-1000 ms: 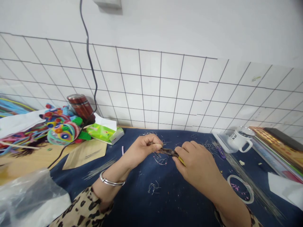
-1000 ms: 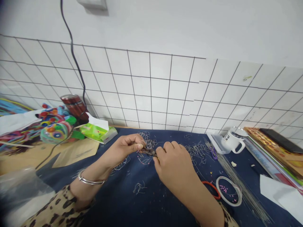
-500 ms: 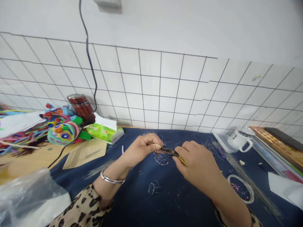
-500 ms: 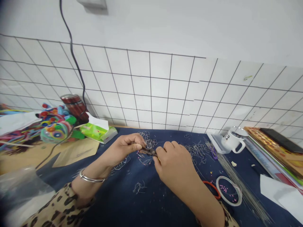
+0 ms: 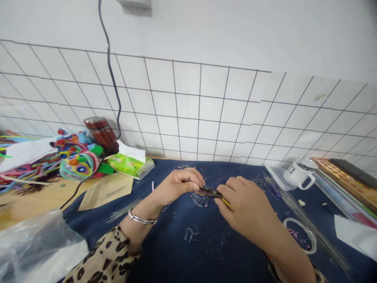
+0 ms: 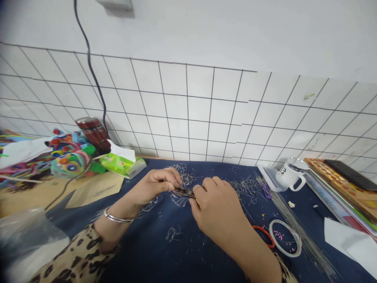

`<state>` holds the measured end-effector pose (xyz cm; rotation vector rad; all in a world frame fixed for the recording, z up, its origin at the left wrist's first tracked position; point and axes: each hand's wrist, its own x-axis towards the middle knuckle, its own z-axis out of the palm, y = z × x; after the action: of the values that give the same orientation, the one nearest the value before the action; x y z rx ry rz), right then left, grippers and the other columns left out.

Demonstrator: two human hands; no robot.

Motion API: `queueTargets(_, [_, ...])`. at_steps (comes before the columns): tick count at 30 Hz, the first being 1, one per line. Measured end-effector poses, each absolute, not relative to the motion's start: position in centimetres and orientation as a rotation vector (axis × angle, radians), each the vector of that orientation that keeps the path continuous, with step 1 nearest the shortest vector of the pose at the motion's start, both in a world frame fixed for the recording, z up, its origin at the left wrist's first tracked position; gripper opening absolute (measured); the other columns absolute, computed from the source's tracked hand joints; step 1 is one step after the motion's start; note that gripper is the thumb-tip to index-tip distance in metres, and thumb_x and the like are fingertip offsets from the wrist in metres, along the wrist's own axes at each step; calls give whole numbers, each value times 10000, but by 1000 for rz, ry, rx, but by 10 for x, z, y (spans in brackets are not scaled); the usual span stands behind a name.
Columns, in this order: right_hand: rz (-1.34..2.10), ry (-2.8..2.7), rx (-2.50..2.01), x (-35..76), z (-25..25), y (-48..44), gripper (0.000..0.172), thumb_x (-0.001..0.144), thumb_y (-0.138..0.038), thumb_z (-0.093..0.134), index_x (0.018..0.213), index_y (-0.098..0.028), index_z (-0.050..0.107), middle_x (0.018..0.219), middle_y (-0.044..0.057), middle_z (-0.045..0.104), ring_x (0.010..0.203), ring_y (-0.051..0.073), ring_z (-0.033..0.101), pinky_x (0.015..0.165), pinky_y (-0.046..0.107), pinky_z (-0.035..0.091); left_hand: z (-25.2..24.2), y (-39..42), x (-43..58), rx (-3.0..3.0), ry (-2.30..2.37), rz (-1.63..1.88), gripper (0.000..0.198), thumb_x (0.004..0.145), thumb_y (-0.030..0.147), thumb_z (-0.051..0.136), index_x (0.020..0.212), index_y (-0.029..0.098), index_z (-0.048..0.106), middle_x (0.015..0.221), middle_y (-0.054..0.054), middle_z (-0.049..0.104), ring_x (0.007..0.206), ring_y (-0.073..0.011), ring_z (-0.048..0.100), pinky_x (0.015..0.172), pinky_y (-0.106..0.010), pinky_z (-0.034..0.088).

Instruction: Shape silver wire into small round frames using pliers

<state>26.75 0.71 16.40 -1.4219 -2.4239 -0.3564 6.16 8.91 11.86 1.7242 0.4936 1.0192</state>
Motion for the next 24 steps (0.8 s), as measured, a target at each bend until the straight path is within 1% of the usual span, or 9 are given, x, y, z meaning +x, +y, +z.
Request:
queueTargets(6, [-356,-2420,-1417,268,164,6,157,842,-290,459,795,-195,574,740,31,518,731,163,441,647,294,292,117,88,62,1633,487,1016,74,751,199,652,752,127,665,840,-60,621,743,-142,607,671,-286,522])
queueTargets(12, [-357,-2421,-1442,268,167,5,150,839,-286,465,801,-192,575,746,36,520,751,169,451,675,299,308,115,89,62,1578,490,1015,102,741,224,664,756,124,654,820,-56,618,708,-137,605,639,-283,526])
queueTargets(18, [-331,-2426,-1465,268,168,5,152,842,-290,455,814,-195,571,759,38,519,754,171,452,687,303,317,115,90,62,1616,467,989,119,751,233,656,768,116,658,769,-62,632,704,-150,609,645,-295,516])
queueTargets(24, [-329,-2427,-1469,268,167,6,160,847,-287,440,814,-199,570,752,33,515,748,170,448,676,302,314,115,90,63,1612,441,990,80,773,190,634,782,114,660,752,-61,647,707,-151,619,649,-293,502])
